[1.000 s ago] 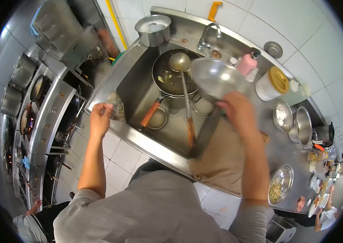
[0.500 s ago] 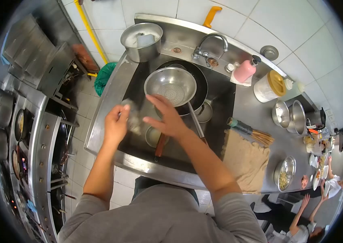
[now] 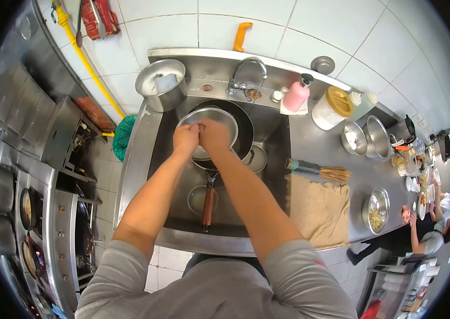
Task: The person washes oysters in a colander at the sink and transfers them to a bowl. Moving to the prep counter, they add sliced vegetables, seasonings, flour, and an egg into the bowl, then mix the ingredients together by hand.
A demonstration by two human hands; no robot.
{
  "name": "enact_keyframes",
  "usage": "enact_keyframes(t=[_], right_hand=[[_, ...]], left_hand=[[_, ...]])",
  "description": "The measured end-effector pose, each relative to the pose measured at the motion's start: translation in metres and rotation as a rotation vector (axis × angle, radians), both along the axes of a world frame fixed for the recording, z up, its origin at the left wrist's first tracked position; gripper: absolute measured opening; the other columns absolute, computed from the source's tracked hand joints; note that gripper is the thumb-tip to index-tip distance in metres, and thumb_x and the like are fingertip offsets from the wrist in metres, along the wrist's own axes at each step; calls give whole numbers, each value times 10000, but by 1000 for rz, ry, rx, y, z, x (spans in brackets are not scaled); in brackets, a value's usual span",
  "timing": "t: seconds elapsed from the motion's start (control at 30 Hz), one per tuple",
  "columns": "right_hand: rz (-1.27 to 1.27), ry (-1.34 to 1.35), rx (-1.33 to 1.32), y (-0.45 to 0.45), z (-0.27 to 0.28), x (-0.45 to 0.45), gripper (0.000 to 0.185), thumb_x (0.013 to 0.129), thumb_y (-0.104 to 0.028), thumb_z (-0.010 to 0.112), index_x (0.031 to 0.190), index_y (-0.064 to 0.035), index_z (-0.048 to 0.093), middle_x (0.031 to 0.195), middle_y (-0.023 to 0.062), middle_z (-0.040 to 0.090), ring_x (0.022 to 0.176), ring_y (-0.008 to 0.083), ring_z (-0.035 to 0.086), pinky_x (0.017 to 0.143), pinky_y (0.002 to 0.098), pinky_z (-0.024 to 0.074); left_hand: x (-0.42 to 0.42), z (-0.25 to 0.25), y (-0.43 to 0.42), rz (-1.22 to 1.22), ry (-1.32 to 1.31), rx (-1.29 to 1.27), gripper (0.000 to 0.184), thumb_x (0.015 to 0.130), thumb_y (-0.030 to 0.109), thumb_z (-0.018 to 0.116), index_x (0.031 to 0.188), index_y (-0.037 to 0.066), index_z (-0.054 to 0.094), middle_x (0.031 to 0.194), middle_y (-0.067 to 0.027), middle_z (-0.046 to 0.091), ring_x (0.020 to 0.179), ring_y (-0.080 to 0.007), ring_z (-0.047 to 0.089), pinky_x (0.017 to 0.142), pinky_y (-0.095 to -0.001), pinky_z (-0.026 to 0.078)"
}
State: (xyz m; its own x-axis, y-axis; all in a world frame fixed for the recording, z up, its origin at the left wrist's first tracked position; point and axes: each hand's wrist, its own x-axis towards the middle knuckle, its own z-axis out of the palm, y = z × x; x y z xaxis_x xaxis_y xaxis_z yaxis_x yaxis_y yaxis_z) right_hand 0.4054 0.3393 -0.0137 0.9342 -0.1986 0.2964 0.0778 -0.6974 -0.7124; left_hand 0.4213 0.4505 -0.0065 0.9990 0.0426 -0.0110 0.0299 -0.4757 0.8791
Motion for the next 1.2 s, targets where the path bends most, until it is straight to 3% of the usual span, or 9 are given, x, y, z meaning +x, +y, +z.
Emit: enact_keyframes(t=[0.17, 0.23, 0.37, 0.53, 0.63, 0.73, 0.97, 1.17, 1.2], right_hand=[[-57, 94, -6, 11, -4, 13, 203, 837, -185, 669, 1005, -169, 781, 1001, 154, 734, 926, 372, 702, 810, 439, 559], [-31, 165, -65, 10, -11, 20, 204, 828, -195, 676, 999, -181, 786, 1010, 136, 740, 943, 365, 703, 826, 439, 560], [-12, 149, -99, 14, -28, 28, 199, 829, -201, 679, 995, -190, 790, 1017, 122, 744, 946, 356, 705, 834, 435, 558], [-142, 351, -59, 18, -27, 30, 169, 834, -227, 710, 957, -113, 689, 1014, 178, 723, 990, 389, 686, 862, 465, 542], [-152, 160, -84, 16, -60, 44, 239, 803, -211, 749, 953, -90, 607, 1017, 207, 687, 1021, 417, 660, 880, 494, 527], [-199, 180, -140, 12, -52, 43, 293, 764, -177, 778, 971, -94, 589, 1034, 213, 660, 1034, 422, 643, 882, 501, 518], [-160, 291, -157, -4, -69, 61, 194, 734, -157, 788, 880, -90, 679, 921, 183, 719, 946, 384, 699, 854, 480, 553], [-145, 188, -335, -39, -101, 70, 103, 735, -140, 768, 830, -102, 750, 908, 151, 739, 886, 356, 718, 814, 454, 564], [-14, 123, -321, -45, -97, 69, 111, 742, -149, 771, 841, -100, 753, 900, 149, 740, 866, 342, 720, 802, 444, 565]], left_hand=[[6, -11, -2, 100, -52, 144, 351, 916, 335, 601, 867, 29, 765, 872, -231, 726, 854, -387, 717, 792, -446, 547], [4, -10, -3, 146, 35, 47, 370, 902, 325, 579, 901, 7, 767, 915, -269, 712, 911, -444, 697, 846, -487, 538], [13, -33, 2, 147, 175, 41, 366, 892, 349, 587, 921, 40, 781, 943, -256, 720, 939, -440, 701, 869, -488, 543], [2, -29, -2, 193, 127, 99, 371, 889, 337, 574, 937, 33, 781, 965, -263, 720, 968, -435, 701, 887, -487, 544], [1, -42, 0, 208, 138, 99, 372, 889, 320, 566, 944, 18, 776, 965, -271, 718, 975, -437, 700, 892, -486, 544], [-7, -39, 2, 246, 151, 24, 369, 889, 301, 562, 941, -1, 769, 957, -276, 717, 976, -440, 699, 891, -483, 544], [-9, -45, -4, 301, 193, -24, 360, 879, 274, 572, 947, -29, 754, 975, -290, 714, 969, -440, 705, 873, -474, 542], [-16, -57, -12, 268, 144, -36, 338, 865, 255, 589, 949, -30, 749, 972, -289, 717, 937, -428, 716, 834, -478, 543], [-21, -55, -13, 284, 101, -18, 332, 866, 252, 589, 934, -30, 750, 963, -287, 717, 926, -428, 717, 824, -480, 542]])
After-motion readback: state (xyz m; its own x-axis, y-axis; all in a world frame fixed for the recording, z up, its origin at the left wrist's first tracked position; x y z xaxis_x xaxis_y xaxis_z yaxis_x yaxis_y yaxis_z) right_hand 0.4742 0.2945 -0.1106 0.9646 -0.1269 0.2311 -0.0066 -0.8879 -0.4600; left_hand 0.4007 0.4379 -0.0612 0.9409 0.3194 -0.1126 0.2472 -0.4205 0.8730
